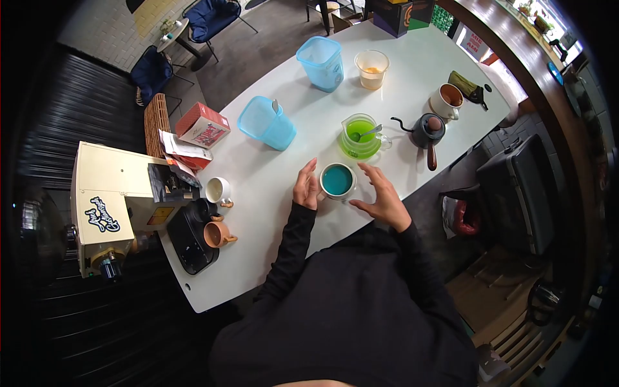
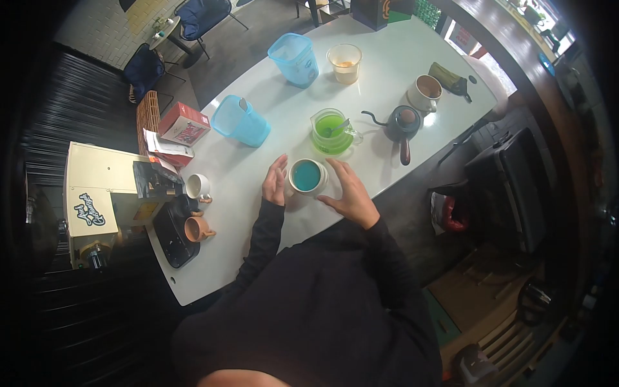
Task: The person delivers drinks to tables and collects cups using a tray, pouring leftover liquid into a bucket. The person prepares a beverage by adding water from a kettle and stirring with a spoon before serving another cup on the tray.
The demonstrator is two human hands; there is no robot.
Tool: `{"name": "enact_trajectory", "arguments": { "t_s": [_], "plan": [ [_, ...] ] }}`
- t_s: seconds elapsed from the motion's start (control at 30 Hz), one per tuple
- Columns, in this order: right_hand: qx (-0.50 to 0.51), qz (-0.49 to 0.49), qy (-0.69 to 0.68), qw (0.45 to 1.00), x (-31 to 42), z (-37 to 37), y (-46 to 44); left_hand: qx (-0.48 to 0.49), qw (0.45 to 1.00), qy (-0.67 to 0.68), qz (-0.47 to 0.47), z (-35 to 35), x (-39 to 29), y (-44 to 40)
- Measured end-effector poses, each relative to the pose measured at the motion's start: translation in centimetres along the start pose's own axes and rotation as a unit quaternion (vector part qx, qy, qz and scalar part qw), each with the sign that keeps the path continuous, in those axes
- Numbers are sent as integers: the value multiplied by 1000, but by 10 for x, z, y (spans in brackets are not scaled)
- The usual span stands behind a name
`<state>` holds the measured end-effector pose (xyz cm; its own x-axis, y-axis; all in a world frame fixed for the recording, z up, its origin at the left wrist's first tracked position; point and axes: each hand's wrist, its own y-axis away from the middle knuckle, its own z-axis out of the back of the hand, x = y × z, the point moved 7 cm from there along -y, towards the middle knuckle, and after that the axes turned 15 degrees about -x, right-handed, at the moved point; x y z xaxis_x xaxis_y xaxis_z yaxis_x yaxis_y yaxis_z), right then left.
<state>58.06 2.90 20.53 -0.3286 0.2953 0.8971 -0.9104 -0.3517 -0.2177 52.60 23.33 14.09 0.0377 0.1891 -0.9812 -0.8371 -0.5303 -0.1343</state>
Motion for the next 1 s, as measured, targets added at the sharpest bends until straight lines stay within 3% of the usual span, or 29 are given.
{"name": "enact_trajectory", "arguments": {
  "t_s": [0.1,0.17,0.4,0.7,1.0],
  "plan": [
    [-7,28,-2,1000,-3,-16,-4,-32,999,27,26,8,8,2],
    [-18,34,0,999,-4,-25,-5,-68,991,55,102,15,14,9],
    [-33,22,-15,999,-12,-52,-1,-124,984,82,97,40,20,40],
    [-111,36,10,993,4,-50,3,-68,978,144,135,53,19,74],
    [-324,-6,58,944,56,3,98,74,962,155,210,57,21,113]
  ]
}}
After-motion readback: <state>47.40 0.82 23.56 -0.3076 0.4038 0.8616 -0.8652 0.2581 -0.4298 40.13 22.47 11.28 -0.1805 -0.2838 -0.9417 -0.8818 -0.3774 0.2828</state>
